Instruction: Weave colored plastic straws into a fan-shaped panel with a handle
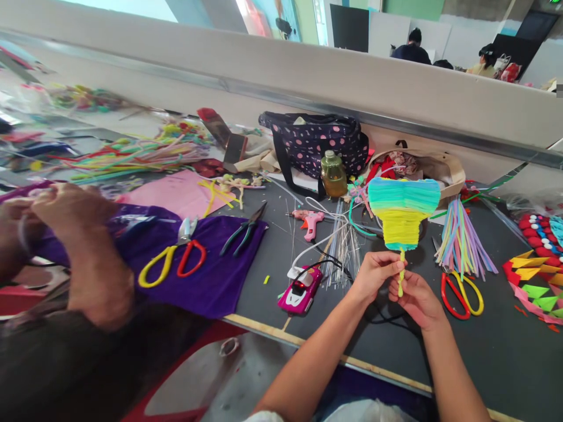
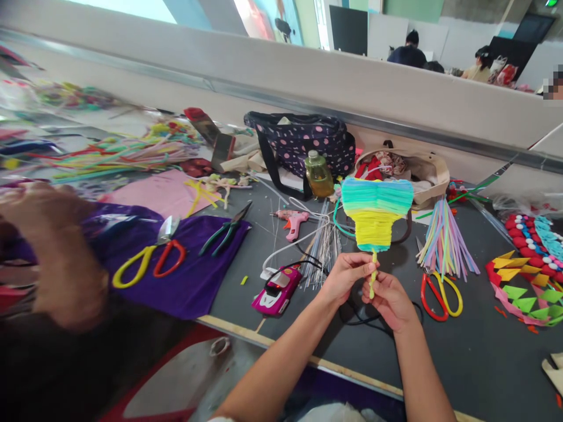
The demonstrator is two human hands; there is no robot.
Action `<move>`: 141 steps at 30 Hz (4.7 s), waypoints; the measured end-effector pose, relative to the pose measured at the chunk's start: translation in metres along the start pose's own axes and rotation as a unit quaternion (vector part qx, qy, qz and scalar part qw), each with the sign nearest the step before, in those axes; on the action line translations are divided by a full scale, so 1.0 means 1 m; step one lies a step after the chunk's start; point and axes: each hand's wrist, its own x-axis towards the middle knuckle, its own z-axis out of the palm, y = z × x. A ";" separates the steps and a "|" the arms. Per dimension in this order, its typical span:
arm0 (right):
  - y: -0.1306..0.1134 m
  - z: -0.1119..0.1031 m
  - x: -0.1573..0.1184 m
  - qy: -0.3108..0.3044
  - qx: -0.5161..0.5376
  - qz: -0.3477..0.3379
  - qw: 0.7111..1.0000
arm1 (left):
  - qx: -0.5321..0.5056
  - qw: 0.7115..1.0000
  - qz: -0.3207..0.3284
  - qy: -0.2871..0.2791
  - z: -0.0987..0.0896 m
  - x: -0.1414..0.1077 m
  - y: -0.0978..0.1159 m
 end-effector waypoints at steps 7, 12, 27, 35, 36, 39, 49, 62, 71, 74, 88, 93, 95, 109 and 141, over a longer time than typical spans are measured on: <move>0.005 0.005 -0.005 0.185 -0.276 -0.160 0.930 | 0.050 0.992 0.074 0.092 -0.003 0.005 -0.001; 0.013 0.008 -0.011 0.267 -0.579 -0.322 0.700 | 0.060 0.981 0.100 0.155 -0.002 0.006 -0.009; 0.003 0.014 -0.016 0.249 -0.540 -0.278 0.754 | 0.061 0.984 0.113 0.126 -0.001 -0.003 -0.009; -0.004 0.007 -0.010 0.194 -0.242 -0.126 0.942 | 0.014 0.995 0.070 0.073 0.001 -0.005 -0.002; -0.005 0.007 -0.010 0.179 -0.213 -0.111 0.954 | 0.010 0.996 0.063 0.065 0.000 -0.005 -0.002; -0.006 0.005 -0.010 0.134 -0.138 -0.063 0.979 | -0.002 0.999 0.042 0.032 -0.002 -0.004 -0.003; 0.000 0.000 -0.009 0.025 -0.046 0.023 0.998 | -0.016 0.998 -0.032 -0.059 -0.003 -0.004 -0.004; 0.005 -0.012 -0.012 0.176 -0.067 -0.056 0.981 | -0.031 0.998 -0.022 0.053 -0.006 0.008 -0.005; 0.014 -0.006 -0.015 0.200 -0.160 -0.057 0.965 | -0.013 0.998 0.003 0.056 -0.010 0.012 -0.020; 0.018 -0.006 -0.011 0.227 -0.170 -0.092 0.955 | -0.062 0.998 -0.024 0.017 -0.014 0.014 -0.024; 0.038 -0.009 0.000 0.244 -0.142 -0.094 0.955 | -0.166 0.980 -0.099 0.050 -0.015 0.020 -0.034; 0.043 -0.011 0.001 0.240 -0.157 -0.109 0.952 | -0.156 0.982 -0.092 0.045 -0.014 0.020 -0.030; 0.046 -0.012 0.001 0.238 -0.164 -0.108 0.951 | -0.156 0.982 -0.090 0.051 -0.014 0.021 -0.030; 0.057 -0.008 0.003 0.212 -0.257 -0.111 0.936 | -0.149 0.979 -0.026 0.134 -0.018 0.029 -0.033; -0.014 -0.056 0.049 0.302 -0.199 -0.208 0.909 | -0.093 0.982 -0.130 -0.098 -0.041 0.037 -0.055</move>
